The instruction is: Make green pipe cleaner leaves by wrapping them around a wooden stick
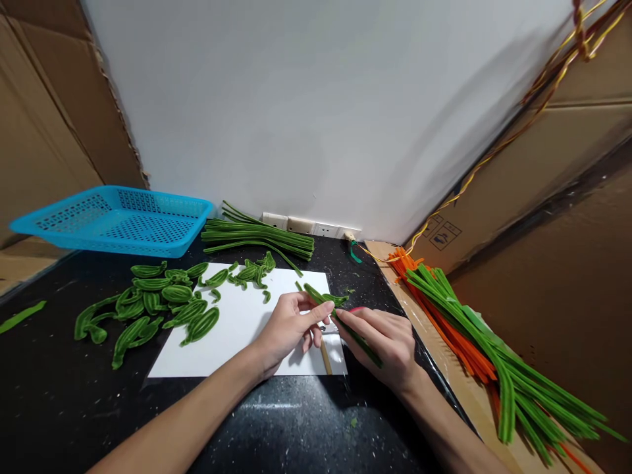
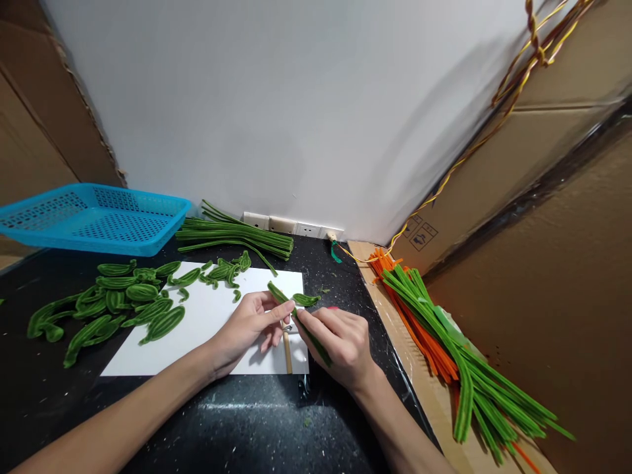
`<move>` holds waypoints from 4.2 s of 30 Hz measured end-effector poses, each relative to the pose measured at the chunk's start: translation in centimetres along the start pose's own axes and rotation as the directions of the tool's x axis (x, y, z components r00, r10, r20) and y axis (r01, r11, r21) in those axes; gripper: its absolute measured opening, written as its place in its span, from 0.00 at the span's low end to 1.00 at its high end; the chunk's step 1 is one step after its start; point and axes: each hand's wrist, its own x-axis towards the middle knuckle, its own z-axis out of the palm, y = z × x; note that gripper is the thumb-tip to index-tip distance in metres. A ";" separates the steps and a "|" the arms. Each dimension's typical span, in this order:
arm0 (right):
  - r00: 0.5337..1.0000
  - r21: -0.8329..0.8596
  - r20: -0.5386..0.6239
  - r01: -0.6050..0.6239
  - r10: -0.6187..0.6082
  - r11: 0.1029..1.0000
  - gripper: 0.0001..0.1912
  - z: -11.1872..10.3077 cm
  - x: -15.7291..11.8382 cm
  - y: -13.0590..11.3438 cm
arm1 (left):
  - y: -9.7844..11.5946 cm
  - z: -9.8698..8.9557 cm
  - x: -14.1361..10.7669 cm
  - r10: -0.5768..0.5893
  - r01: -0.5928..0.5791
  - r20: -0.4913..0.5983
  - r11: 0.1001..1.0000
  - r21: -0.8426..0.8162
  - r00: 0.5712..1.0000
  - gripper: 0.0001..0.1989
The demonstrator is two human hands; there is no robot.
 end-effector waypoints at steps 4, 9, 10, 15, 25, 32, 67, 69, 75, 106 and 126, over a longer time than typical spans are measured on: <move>0.998 0.046 0.009 -0.063 0.063 0.997 0.10 0.3 -0.4 0.0 | 0.0 0.0 0.1 -0.005 0.006 0.018 1.000 -0.022 1.000 0.21; 0.988 0.084 0.003 -0.151 0.152 0.985 0.06 1.1 -0.9 -0.1 | 0.1 0.1 -0.1 -0.025 0.026 0.030 1.000 -0.014 0.999 0.21; 0.987 0.086 -0.001 -0.161 0.162 0.983 0.06 1.1 -0.9 -0.2 | 0.2 0.1 -0.2 -0.022 0.022 0.023 1.000 -0.012 0.999 0.21; 0.984 0.077 -0.049 -0.165 0.170 0.983 0.07 1.0 -0.2 -0.7 | 0.5 0.4 -0.3 0.008 -0.008 -0.009 1.000 -0.022 1.000 0.21; 0.976 0.185 -0.043 -0.203 0.214 0.962 0.07 0.8 0.2 -1.0 | 0.7 0.3 -0.4 -0.015 0.015 -0.009 0.999 -0.042 1.000 0.20; 0.855 0.441 0.154 -0.509 0.496 0.740 0.07 0.2 1.3 -1.5 | 0.4 0.0 -0.1 0.064 -0.062 -0.044 0.997 0.055 0.997 0.20; 0.957 0.411 0.133 -0.291 0.259 0.864 0.11 0.7 0.9 -1.1 | 0.7 -0.5 -0.1 -0.011 0.011 -0.018 1.000 0.000 1.000 0.20; 0.925 0.408 0.148 -0.379 0.349 0.830 0.08 0.5 0.9 -1.2 | 0.8 -0.4 -0.1 0.001 -0.001 -0.008 1.000 -0.017 1.000 0.20; 0.814 0.476 0.216 -0.571 0.540 0.669 0.08 0.1 1.2 -1.3 | 0.7 -0.3 -0.1 0.035 -0.035 0.042 0.999 -0.005 0.999 0.18; 0.560 0.674 0.674 -0.733 0.481 -0.091 0.24 -0.4 1.9 0.4 | -0.6 -0.2 -0.1 0.073 -0.051 -0.071 0.959 0.277 0.995 0.20; 0.679 0.630 0.548 -0.719 0.488 0.294 0.20 -0.7 1.9 1.2 | -0.8 -0.1 0.5 0.093 -0.078 -0.090 0.984 0.157 0.992 0.25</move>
